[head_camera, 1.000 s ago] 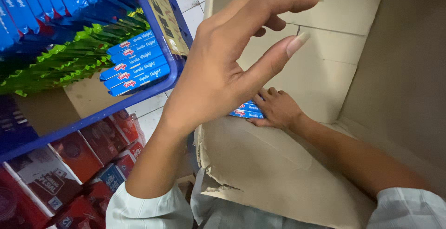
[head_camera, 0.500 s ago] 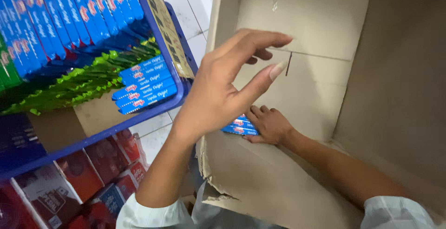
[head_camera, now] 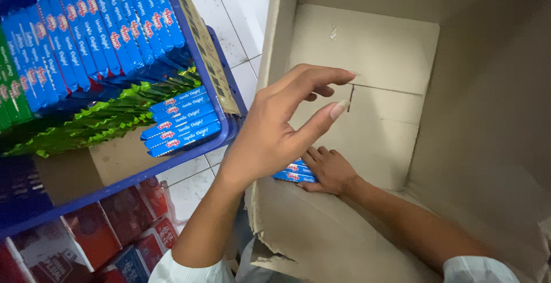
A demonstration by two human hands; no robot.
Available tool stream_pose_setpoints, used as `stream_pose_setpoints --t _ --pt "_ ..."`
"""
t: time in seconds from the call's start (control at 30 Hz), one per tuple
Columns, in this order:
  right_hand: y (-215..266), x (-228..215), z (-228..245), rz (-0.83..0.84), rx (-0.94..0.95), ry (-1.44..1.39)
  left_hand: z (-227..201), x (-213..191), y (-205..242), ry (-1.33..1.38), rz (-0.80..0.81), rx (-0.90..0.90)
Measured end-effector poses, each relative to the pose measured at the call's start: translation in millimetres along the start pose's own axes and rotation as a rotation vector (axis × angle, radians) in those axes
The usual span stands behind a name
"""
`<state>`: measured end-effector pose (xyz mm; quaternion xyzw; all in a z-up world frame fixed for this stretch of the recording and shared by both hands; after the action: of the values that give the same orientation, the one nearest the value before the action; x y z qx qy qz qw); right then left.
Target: The person transfers blue-wrapped candy bars from a blue plastic crate into a cardboard box. They pick up the bars in small stacks and place them neatly into the box, arranging them in rows.
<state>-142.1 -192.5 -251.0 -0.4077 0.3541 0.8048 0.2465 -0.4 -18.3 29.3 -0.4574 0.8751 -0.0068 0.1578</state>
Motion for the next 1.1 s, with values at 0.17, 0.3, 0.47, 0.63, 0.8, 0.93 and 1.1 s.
stream_pose_setpoints --t 0.17,0.3,0.47,0.63,0.8,0.93,1.1 --pt "-1 -4 -1 -0.044 -0.023 0.087 1 2 0 -0.025 -0.008 0.003" --pt "-9 -12 3 0.153 0.03 -0.015 1 -1 4 -0.016 -0.027 0.019" --pt "-10 -45 4 0.364 0.071 -0.008 2 0 5 -0.05 -0.015 0.072" --pt "9 -49 -27 0.544 0.171 0.171 7 1 6 -0.039 -0.08 0.07" --pt "71 -68 -54 0.355 0.129 0.247 33 -18 36 0.27 -0.348 0.086" --pt "114 -98 -80 0.286 0.263 0.013 84 -84 76 -0.102 -0.447 -0.057" --pt "133 -107 -115 0.235 0.556 -0.119 184 -169 142 -0.552 -0.22 -0.304"
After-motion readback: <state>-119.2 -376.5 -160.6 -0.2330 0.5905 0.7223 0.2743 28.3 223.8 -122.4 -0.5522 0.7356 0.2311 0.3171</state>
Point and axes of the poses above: each hand's wrist, its own y-axis away from the middle knuckle, its own x-axis out of the palm, z = x × y, the point moved 1 cm from there along -y, towards the middle knuckle, and after that the axes turned 2 degrees about z, right-handed, at the moved point
